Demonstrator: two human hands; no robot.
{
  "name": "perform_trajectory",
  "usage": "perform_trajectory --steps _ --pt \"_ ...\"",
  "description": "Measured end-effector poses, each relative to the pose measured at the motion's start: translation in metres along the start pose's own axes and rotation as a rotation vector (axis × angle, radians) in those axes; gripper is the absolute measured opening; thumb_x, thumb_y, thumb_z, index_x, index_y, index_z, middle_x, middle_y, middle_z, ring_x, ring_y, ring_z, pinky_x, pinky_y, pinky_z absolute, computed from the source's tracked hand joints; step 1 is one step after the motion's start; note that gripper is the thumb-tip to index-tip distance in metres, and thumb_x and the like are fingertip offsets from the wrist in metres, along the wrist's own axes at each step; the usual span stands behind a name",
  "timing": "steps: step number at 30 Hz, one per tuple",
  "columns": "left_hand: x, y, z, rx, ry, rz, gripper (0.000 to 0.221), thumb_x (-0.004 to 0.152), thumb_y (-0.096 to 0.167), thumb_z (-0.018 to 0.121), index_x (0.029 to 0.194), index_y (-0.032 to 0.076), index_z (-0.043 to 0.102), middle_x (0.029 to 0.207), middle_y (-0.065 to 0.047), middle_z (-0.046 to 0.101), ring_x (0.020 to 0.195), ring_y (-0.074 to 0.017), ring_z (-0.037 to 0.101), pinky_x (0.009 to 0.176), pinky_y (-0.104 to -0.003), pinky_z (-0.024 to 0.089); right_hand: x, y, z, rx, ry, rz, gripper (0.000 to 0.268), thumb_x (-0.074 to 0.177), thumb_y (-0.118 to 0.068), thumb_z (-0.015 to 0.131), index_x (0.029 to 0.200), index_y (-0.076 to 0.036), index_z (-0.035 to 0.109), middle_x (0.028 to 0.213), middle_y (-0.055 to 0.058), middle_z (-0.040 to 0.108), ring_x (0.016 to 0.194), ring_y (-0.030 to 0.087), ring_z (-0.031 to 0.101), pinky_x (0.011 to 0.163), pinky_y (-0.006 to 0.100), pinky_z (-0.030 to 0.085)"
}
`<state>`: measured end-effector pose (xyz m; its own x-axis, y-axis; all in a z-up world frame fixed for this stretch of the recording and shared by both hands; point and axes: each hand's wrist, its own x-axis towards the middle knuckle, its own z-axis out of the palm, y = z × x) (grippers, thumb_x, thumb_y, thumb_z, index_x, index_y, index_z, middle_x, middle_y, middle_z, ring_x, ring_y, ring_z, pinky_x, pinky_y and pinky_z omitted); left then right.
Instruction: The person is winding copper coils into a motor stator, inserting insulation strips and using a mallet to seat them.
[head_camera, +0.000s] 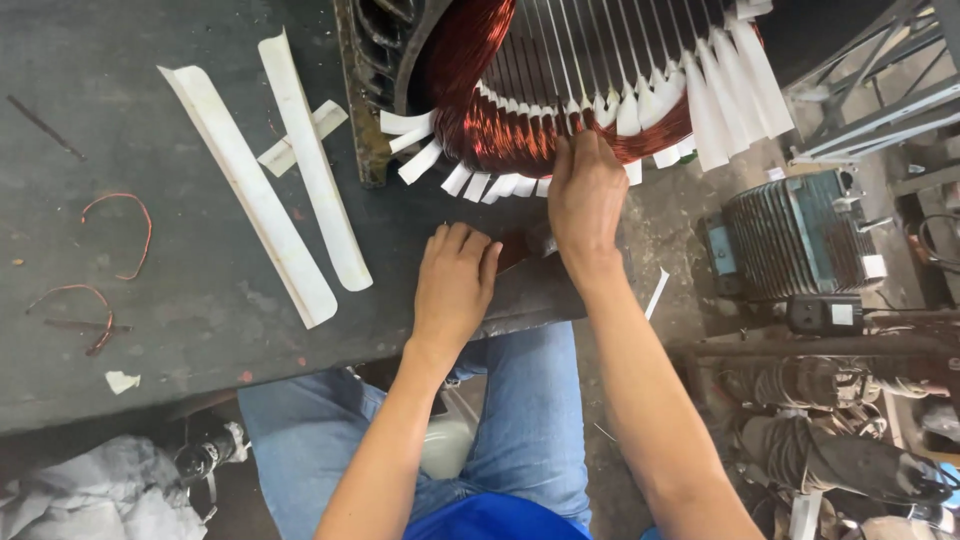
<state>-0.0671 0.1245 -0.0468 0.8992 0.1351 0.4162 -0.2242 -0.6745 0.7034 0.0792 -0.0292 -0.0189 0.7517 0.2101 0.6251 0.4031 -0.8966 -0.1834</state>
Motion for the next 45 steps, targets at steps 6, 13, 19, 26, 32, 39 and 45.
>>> perform_trajectory --steps 6,13,19,26,32,39,45 --pt "0.005 -0.002 0.005 0.055 -0.002 0.022 0.027 0.109 0.023 0.065 0.1 0.002 0.078 0.09 -0.013 0.066 0.091 -0.0286 0.064 0.081 -0.039 0.051 0.017 -0.004 0.012 -0.019 0.086 -0.002 0.015 0.106 -0.01 0.068 0.092 -0.006 0.072 0.073 0.007 0.068 0.067 0.028 0.074 0.059 0.038 0.058" --pt "-0.006 -0.002 0.002 0.017 0.02 0.044 0.025 0.11 0.02 0.065 0.1 0.0 0.077 0.092 -0.014 0.065 0.092 -0.0291 0.063 0.081 -0.038 0.05 0.012 0.001 -0.005 0.078 0.05 0.045 0.027 0.1 -0.021 0.079 0.084 -0.007 0.063 0.067 0.012 0.065 0.065 0.04 0.073 0.06 0.051 0.057" --pt "-0.005 0.001 0.002 0.055 -0.006 0.029 0.027 0.11 0.022 0.064 0.101 0.001 0.077 0.092 -0.014 0.066 0.092 -0.029 0.063 0.081 -0.039 0.05 0.012 -0.003 0.011 -0.018 0.096 0.035 0.019 0.103 -0.015 0.072 0.086 -0.007 0.066 0.07 0.008 0.065 0.066 0.034 0.075 0.059 0.046 0.059" --pt "-0.004 -0.01 0.018 0.095 -0.009 0.046 0.032 0.112 0.028 0.06 0.1 0.003 0.076 0.091 -0.012 0.065 0.091 -0.0279 0.063 0.081 -0.038 0.05 0.038 0.018 0.033 -0.11 0.016 0.074 0.02 0.098 -0.024 0.074 0.085 -0.011 0.065 0.068 0.006 0.067 0.067 0.034 0.076 0.062 0.049 0.061" --pt "-0.023 0.0 -0.01 0.181 0.051 0.099 0.025 0.11 0.025 0.064 0.105 0.003 0.076 0.094 -0.011 0.063 0.091 -0.0278 0.06 0.08 -0.039 0.048 0.0 0.005 -0.066 0.162 -0.113 -0.104 0.041 0.108 -0.043 0.076 0.101 -0.002 0.075 0.072 0.015 0.068 0.074 0.041 0.076 0.064 0.051 0.061" --pt "-0.029 0.005 -0.02 0.43 -0.166 -0.03 0.036 0.1 0.03 0.074 0.122 0.002 0.073 0.115 -0.013 0.063 0.107 -0.0304 0.06 0.089 -0.042 0.049 -0.091 0.017 -0.124 -0.002 -0.496 0.154 0.058 0.093 -0.059 0.079 0.129 -0.014 0.07 0.109 0.014 0.066 0.107 0.038 0.072 0.086 0.05 0.061" --pt "0.002 0.046 -0.04 0.29 -0.492 -0.256 0.031 0.095 0.011 0.073 0.122 0.003 0.06 0.112 -0.022 0.073 0.106 -0.0417 0.074 0.089 -0.052 0.059 -0.101 0.062 -0.123 0.193 -0.566 0.245 0.055 0.093 -0.039 0.086 0.129 -0.001 0.071 0.098 0.023 0.072 0.095 0.044 0.076 0.08 0.053 0.061"
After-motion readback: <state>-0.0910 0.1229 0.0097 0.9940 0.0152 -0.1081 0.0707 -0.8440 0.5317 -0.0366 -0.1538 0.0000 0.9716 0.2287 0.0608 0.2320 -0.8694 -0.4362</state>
